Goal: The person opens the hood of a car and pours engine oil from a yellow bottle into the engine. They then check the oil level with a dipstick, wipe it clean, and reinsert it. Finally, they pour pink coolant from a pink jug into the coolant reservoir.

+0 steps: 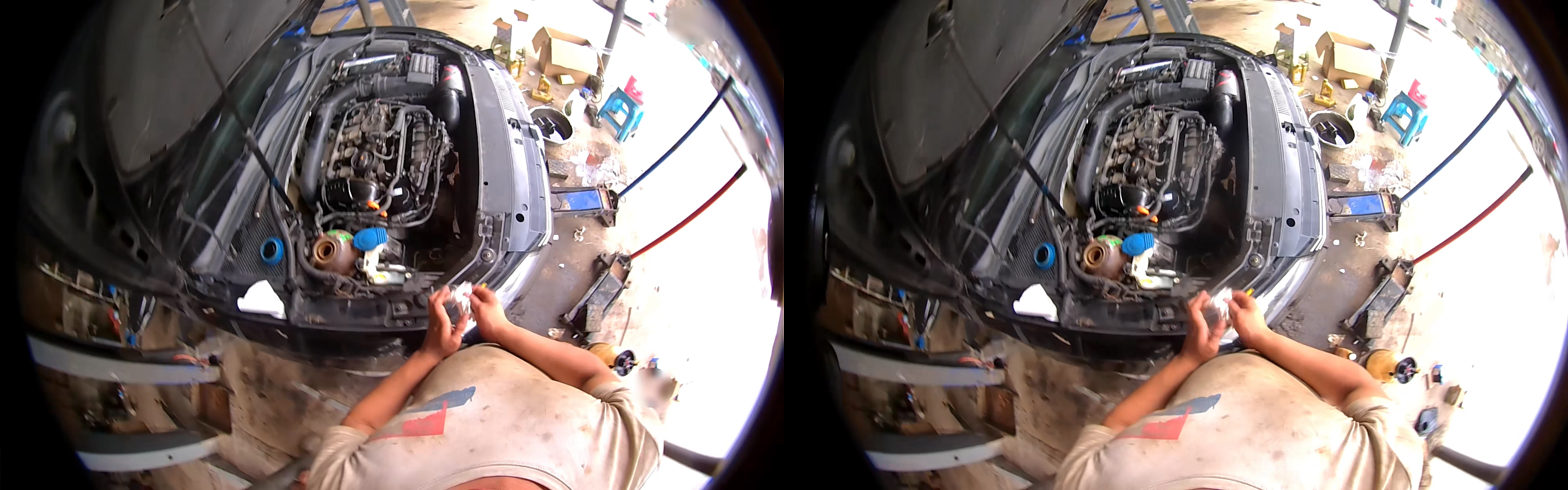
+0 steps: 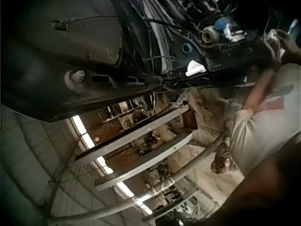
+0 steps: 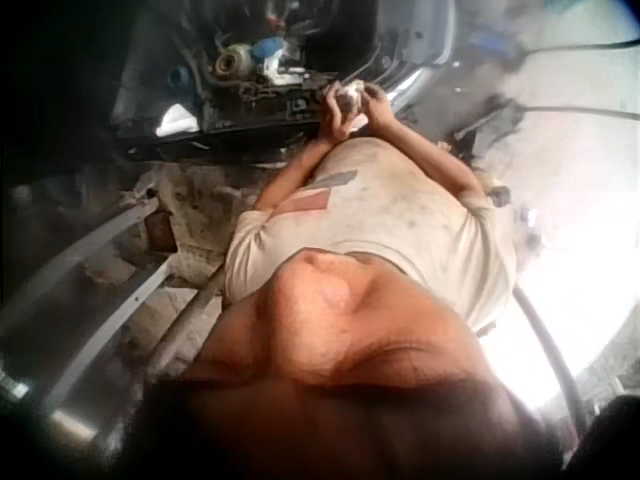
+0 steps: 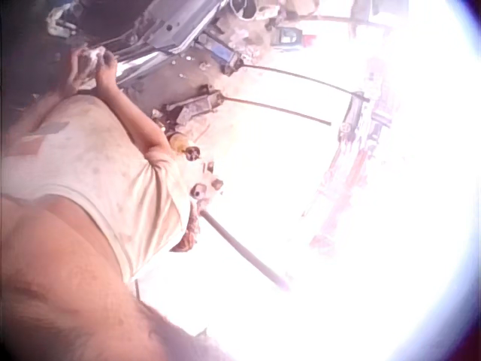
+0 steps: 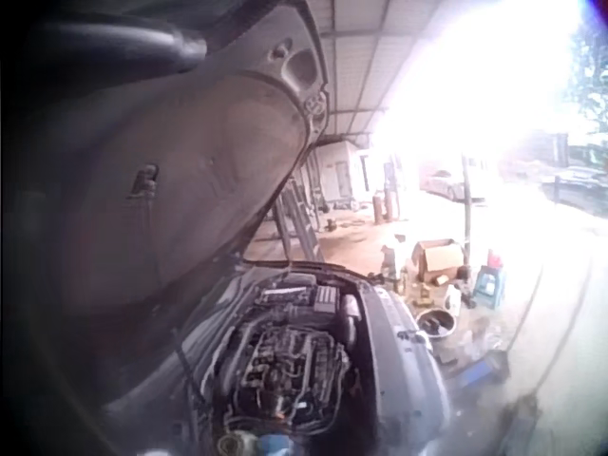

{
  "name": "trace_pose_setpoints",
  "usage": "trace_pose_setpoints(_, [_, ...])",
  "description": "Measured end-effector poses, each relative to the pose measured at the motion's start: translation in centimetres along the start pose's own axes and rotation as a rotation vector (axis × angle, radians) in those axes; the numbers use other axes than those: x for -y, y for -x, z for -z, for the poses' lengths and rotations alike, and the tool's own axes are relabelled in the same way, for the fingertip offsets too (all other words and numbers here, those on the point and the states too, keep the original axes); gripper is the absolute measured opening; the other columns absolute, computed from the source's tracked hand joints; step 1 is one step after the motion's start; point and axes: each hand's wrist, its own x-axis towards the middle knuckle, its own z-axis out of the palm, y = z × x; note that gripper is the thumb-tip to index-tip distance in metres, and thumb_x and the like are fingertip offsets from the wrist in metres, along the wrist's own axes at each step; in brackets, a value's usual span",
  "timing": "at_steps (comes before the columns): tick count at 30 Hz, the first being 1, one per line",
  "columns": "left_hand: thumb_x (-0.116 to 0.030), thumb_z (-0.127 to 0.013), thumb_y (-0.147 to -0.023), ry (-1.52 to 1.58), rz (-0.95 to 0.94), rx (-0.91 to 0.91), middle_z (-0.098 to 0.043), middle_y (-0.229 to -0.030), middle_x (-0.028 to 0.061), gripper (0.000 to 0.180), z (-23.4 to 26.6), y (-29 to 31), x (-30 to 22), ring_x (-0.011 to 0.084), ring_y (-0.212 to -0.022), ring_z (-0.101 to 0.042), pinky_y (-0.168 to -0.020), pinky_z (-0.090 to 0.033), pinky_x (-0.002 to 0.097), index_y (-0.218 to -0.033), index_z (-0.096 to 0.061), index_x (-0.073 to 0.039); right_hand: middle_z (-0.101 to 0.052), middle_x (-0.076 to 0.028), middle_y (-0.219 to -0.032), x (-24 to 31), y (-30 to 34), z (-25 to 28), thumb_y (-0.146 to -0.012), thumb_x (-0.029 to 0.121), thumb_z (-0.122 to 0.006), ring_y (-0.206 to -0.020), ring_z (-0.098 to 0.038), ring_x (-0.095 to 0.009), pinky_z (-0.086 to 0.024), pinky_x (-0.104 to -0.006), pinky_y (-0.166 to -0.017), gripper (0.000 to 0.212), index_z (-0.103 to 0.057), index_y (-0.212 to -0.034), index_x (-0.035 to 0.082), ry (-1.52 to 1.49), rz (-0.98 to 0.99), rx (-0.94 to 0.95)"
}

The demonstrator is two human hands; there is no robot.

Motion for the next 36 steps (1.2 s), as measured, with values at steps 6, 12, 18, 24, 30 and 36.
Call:
trace_pose_setpoints(6, [-0.038,-0.034,-0.102,1.186,0.642,0.042,-0.054,-0.122,0.0068,0.043,-2.1,1.3,-1.2,0.017,-0.114,-0.052,-0.099,-0.041,0.0361,-0.131,-0.043,-0.007,-0.054,-0.017,-0.1,2.2,3.6,1.4,-0.082,0.005,-0.061,-0.086,-0.054,-0.031,-0.046,-0.0376,-0.077,0.024,-0.054,-0.104,0.001,0.925,0.885,-0.021])
trace_pose_setpoints(12, [-0.036,-0.036,-0.102,1.316,0.756,0.035,-0.053,-0.125,0.0079,0.044,-3.7,2.8,-2.1,0.0189,-0.114,-0.052,-0.098,-0.041,0.037,-0.131,-0.044,-0.004,-0.058,-0.017,-0.1,1.0,4.8,2.8,-0.075,0.012,-0.065,-0.088,-0.056,-0.036,-0.044,-0.0444,-0.077,0.031,-0.05,-0.1,0.003,1.147,1.057,-0.021])
trace_pose_setpoints(18, [-0.039,-0.038,-0.101,1.032,0.699,0.071,-0.053,-0.131,0.0138,0.054,-4.3,4.4,-4.0,0.0228,-0.113,-0.055,-0.095,-0.042,0.0366,-0.138,-0.042,0.001,-0.057,-0.02,-0.074,-1.6,3.1,6.4,-0.075,0.01,-0.063,-0.067,-0.057,-0.04,-0.047,-0.0444,-0.058,0.023,-0.048,-0.09,0.001,0.969,0.677,-0.162])
trace_pose_setpoints(24, [-0.028,-0.046,-0.1,0.662,0.59,0.037,-0.064,-0.096,0.009,0.037,-2.5,6.1,-2.8,0.0141,-0.086,-0.061,-0.077,-0.046,0.0263,-0.126,-0.052,-0.003,-0.063,-0.021,-0.076,-1.5,0.2,12.1,-0.081,0.013,-0.058,-0.07,-0.063,-0.038,-0.05,-0.0417,-0.067,0.023,-0.053,-0.101,0.002,0.891,0.347,-0.281])
trace_pose_setpoints(30, [-0.027,-0.051,-0.097,0.561,0.784,-0.111,-0.064,-0.084,0.008,0.027,-7.7,4.6,0.1,0.0127,-0.069,-0.061,-0.063,-0.048,0.0248,-0.107,-0.057,-0.002,-0.064,-0.025,-0.085,-2.8,-0.9,24.4,-0.086,0.02,-0.049,-0.083,-0.062,-0.042,-0.049,-0.0464,-0.076,0.024,-0.062,-0.098,0.003,1.028,0.188,-0.18])
trace_pose_setpoints(36, [-0.021,-0.051,-0.098,0.473,0.833,0.084,-0.065,-0.084,0.0074,0.024,-14.7,3.9,1.6,0.0118,-0.067,-0.062,-0.06,-0.049,0.0239,-0.108,-0.057,0.0,-0.065,-0.026,-0.103,-6.2,-0.5,41.0,-0.089,0.05,-0.053,-0.099,-0.063,-0.04,-0.05,-0.0456,-0.086,0.054,-0.061,-0.105,-0.002,1.225,-0.436,-0.533])
